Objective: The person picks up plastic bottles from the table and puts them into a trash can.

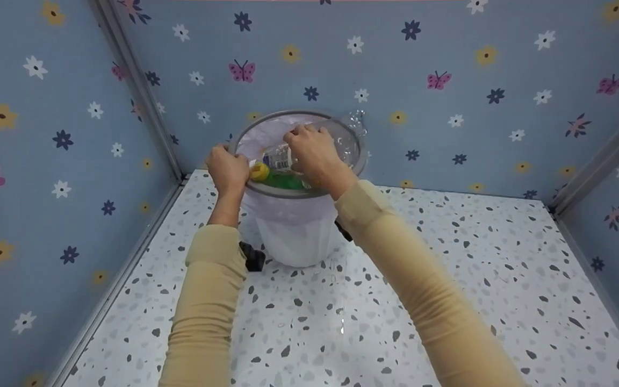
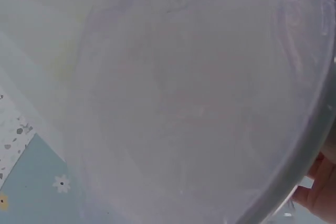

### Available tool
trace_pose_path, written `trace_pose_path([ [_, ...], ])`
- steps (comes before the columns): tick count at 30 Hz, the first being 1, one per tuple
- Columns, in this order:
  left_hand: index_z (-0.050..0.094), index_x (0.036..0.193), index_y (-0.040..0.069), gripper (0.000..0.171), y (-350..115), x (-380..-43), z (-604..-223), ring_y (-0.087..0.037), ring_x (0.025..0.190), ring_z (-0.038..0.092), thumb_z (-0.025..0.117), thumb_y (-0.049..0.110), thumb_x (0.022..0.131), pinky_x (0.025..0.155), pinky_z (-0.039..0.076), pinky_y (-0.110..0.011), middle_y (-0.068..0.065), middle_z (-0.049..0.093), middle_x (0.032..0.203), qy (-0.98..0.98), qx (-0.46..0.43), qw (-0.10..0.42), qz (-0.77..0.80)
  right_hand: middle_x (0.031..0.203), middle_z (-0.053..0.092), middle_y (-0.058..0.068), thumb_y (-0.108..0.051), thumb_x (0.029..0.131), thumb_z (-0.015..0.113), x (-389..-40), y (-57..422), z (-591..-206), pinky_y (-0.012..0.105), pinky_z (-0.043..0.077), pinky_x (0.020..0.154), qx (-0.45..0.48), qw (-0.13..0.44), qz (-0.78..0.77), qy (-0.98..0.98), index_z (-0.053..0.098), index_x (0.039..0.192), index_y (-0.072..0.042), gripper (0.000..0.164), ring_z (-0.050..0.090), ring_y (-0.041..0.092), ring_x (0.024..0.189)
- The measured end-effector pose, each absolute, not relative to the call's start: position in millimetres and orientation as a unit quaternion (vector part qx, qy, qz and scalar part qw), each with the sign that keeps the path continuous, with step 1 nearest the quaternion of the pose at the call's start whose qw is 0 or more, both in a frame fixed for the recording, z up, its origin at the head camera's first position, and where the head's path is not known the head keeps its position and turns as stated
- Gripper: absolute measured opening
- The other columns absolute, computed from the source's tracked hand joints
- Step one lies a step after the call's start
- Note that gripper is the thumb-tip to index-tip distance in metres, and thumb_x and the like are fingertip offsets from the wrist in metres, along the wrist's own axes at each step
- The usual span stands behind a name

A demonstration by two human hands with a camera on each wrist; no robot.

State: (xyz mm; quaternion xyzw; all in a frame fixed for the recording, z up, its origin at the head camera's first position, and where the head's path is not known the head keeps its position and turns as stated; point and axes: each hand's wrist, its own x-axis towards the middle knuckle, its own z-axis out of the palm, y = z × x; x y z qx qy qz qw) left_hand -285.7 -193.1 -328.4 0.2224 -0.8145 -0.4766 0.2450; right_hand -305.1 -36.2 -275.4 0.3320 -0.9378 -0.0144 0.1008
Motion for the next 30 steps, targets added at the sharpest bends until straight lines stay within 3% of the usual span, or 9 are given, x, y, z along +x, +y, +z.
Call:
trace_pose_path([
  [10, 0.051, 0.118, -0.005, 0.035, -192, -287, -328, -0.028, 0.104, 0.052, 0.050, 0.004, 0.085, 0.085, 0.043, -0.036, -0.020, 0.054, 0.114, -0.816, 0.225, 0.237, -0.476, 0.105, 0.056, 0.006, -0.022, 0.086, 0.056, -299, -22, -272, 0.038, 0.036, 0.086, 0.339, 0.138, 0.063, -0.929, 0.058, 0.111, -0.011, 0.027, 0.049, 0.022, 0.101],
  [16, 0.053, 0.115, -0.006, 0.032, -191, -286, -330, -0.030, 0.098, 0.055, 0.048, 0.003, 0.084, 0.079, 0.045, -0.039, -0.022, 0.056, 0.109, -0.820, 0.217, 0.245, -0.470, 0.100, 0.059, 0.006, -0.016, 0.085, 0.053, -292, -8, -276, 0.037, 0.037, 0.087, 0.357, 0.196, 0.128, -0.904, 0.062, 0.104, -0.009, 0.022, 0.052, 0.023, 0.097],
  [21, 0.054, 0.113, -0.006, 0.031, -193, -285, -329, -0.029, 0.096, 0.055, 0.049, 0.004, 0.084, 0.078, 0.045, -0.038, -0.021, 0.057, 0.108, -0.820, 0.220, 0.250, -0.467, 0.091, 0.061, 0.006, -0.017, 0.086, 0.055, -283, 6, -281, 0.032, 0.043, 0.076, 0.372, 0.260, 0.196, -0.869, 0.063, 0.095, -0.007, 0.016, 0.055, 0.021, 0.083],
  [30, 0.054, 0.116, -0.003, 0.032, -194, -285, -329, -0.029, 0.100, 0.054, 0.049, 0.008, 0.086, 0.082, 0.044, -0.038, -0.019, 0.056, 0.112, -0.821, 0.224, 0.234, -0.469, 0.086, 0.063, 0.007, -0.011, 0.082, 0.060, -258, 47, -298, 0.028, 0.046, 0.064, 0.372, 0.313, 0.268, -0.832, 0.064, 0.093, -0.004, 0.013, 0.059, 0.018, 0.073],
])
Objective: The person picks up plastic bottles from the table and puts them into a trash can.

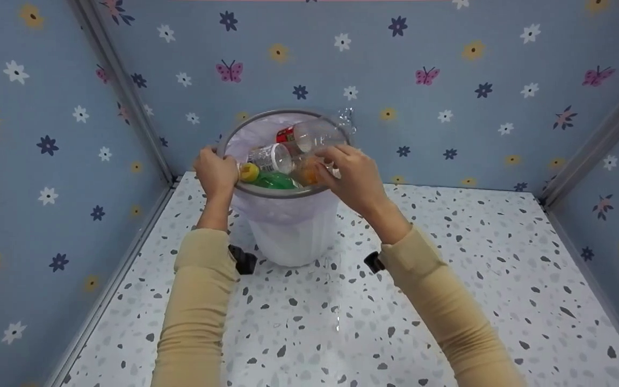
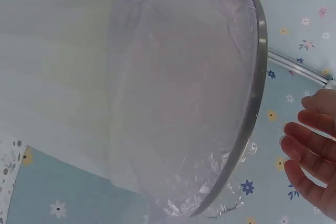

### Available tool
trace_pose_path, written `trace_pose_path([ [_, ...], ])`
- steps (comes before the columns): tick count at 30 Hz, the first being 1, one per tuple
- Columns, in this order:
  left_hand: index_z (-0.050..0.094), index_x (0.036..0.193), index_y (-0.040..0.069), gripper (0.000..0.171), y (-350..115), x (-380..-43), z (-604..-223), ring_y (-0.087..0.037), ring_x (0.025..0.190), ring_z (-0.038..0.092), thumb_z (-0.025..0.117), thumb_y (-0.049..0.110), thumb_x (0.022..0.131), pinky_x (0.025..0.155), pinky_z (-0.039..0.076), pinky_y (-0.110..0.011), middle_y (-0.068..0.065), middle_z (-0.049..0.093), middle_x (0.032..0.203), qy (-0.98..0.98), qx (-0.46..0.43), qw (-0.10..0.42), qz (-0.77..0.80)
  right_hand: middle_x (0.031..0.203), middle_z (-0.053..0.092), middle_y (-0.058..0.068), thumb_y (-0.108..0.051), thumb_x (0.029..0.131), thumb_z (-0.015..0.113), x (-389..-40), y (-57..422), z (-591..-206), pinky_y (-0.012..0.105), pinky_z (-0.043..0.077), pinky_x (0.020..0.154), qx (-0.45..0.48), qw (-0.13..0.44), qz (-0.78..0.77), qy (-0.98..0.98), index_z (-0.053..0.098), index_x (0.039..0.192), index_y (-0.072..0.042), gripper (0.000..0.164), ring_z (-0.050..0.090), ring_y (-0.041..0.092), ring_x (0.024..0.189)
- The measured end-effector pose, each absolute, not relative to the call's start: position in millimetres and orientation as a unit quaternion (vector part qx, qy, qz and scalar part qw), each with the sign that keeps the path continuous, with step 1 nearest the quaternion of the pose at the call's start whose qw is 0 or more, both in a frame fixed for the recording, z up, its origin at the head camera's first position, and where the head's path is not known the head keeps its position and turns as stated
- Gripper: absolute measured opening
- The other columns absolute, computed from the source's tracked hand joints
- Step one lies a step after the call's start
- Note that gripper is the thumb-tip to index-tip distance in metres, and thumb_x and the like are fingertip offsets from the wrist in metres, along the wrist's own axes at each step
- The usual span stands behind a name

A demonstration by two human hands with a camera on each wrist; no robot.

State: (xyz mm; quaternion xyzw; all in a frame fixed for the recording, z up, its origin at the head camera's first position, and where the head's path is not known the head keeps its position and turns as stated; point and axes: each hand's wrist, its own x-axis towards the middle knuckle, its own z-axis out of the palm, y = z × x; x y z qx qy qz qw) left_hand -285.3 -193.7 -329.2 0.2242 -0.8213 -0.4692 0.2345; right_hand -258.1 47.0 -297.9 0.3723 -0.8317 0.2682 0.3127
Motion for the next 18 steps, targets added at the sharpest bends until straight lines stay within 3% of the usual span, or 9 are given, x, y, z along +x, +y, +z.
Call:
trace_pose_path([
  [6, 0.051, 0.121, 0.001, 0.036, -198, -285, -331, -0.027, 0.103, 0.052, 0.049, 0.015, 0.088, 0.082, 0.043, -0.039, -0.016, 0.053, 0.116, -0.819, 0.233, 0.216, -0.479, 0.081, 0.062, 0.007, -0.009, 0.082, 0.060, -244, 72, -315, 0.027, 0.046, 0.060, 0.371, 0.354, 0.280, -0.811, 0.065, 0.090, -0.004, 0.011, 0.058, 0.018, 0.070],
  [10, 0.053, 0.120, 0.004, 0.040, -201, -284, -337, -0.022, 0.096, 0.052, 0.047, 0.031, 0.089, 0.079, 0.043, -0.035, -0.012, 0.054, 0.111, -0.789, 0.234, 0.223, -0.522, 0.078, 0.062, 0.006, -0.008, 0.081, 0.060, -236, 88, -328, 0.028, 0.046, 0.059, 0.364, 0.374, 0.284, -0.804, 0.066, 0.090, -0.004, 0.011, 0.057, 0.016, 0.069],
  [14, 0.055, 0.084, 0.005, 0.046, -204, -279, -344, -0.014, 0.064, 0.043, 0.037, 0.047, 0.090, 0.063, 0.038, -0.027, -0.006, 0.048, 0.075, -0.736, 0.236, 0.246, -0.584, 0.078, 0.062, 0.006, -0.007, 0.080, 0.062, -228, 103, -342, 0.028, 0.046, 0.059, 0.359, 0.382, 0.298, -0.798, 0.066, 0.090, -0.004, 0.011, 0.057, 0.015, 0.067],
  [17, 0.055, 0.085, 0.006, 0.051, -204, -270, -351, -0.011, 0.054, 0.037, 0.029, 0.049, 0.092, 0.054, 0.033, -0.025, -0.001, 0.042, 0.067, -0.704, 0.229, 0.264, -0.618, 0.080, 0.063, 0.006, -0.007, 0.080, 0.062, -223, 115, -353, 0.028, 0.046, 0.060, 0.350, 0.383, 0.305, -0.799, 0.066, 0.090, -0.004, 0.011, 0.056, 0.015, 0.067],
  [18, 0.057, 0.093, 0.007, 0.051, -204, -267, -354, -0.010, 0.055, 0.040, 0.027, 0.048, 0.092, 0.052, 0.035, -0.024, 0.000, 0.046, 0.069, -0.698, 0.225, 0.269, -0.624, 0.079, 0.063, 0.006, -0.006, 0.079, 0.063, -221, 119, -357, 0.028, 0.046, 0.060, 0.346, 0.382, 0.308, -0.800, 0.066, 0.090, -0.004, 0.011, 0.056, 0.015, 0.067],
])
